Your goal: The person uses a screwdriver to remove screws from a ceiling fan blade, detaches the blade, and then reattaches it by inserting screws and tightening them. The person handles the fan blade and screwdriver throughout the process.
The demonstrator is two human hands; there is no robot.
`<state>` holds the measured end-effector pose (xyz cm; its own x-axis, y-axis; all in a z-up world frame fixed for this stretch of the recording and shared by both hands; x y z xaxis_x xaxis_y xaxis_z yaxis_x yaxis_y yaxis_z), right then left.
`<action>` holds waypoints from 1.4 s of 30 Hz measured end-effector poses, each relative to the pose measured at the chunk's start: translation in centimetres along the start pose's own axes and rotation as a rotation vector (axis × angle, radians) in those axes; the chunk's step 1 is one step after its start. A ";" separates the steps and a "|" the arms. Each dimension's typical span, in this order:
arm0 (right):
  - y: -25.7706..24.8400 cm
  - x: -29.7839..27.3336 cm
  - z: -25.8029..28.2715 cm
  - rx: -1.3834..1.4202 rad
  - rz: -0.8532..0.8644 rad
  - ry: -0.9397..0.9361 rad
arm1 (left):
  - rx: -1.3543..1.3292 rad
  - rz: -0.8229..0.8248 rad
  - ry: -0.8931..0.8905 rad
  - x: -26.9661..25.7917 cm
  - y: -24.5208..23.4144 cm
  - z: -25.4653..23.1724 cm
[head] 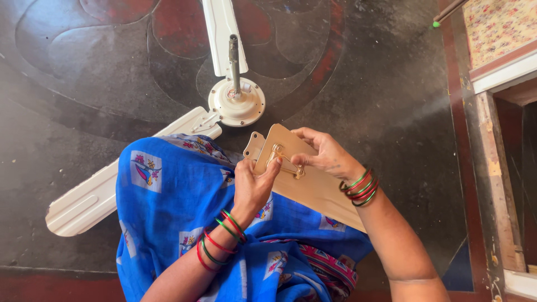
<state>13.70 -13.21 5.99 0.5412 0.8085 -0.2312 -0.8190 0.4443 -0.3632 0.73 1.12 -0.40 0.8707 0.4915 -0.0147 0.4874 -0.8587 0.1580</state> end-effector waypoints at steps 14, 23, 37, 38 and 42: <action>0.9 -1.2 0.1 -0.444 -0.244 0.189 | -0.125 0.052 0.055 -0.6 0.4 -0.2; -0.2 -3.8 6.1 -0.134 -0.061 0.135 | -0.224 0.443 0.079 -0.1 -0.7 -1.6; 2.3 -10.9 10.1 -0.513 -0.308 0.054 | -0.120 0.786 0.401 -1.1 -2.3 -8.3; 2.3 -11.3 10.1 -0.480 -0.297 0.024 | -0.124 0.804 0.395 -1.2 -2.3 -8.5; 2.8 -12.4 10.2 -0.423 -0.322 -0.038 | -0.109 0.857 0.433 -1.2 -2.2 -9.2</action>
<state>2.76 -18.02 16.98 0.7391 0.6734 -0.0180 -0.4596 0.4845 -0.7444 -1.95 3.79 8.36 0.8179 -0.2667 0.5098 -0.3303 -0.9432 0.0364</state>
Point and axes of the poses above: each hand's wrist, its own x-axis towards the middle knuckle, its own y-axis out of the palm, z = x × y, the point moved 1 cm from there along x, towards the middle knuckle, and after that the axes turned 11 degrees about -x, right-handed, at the moved point
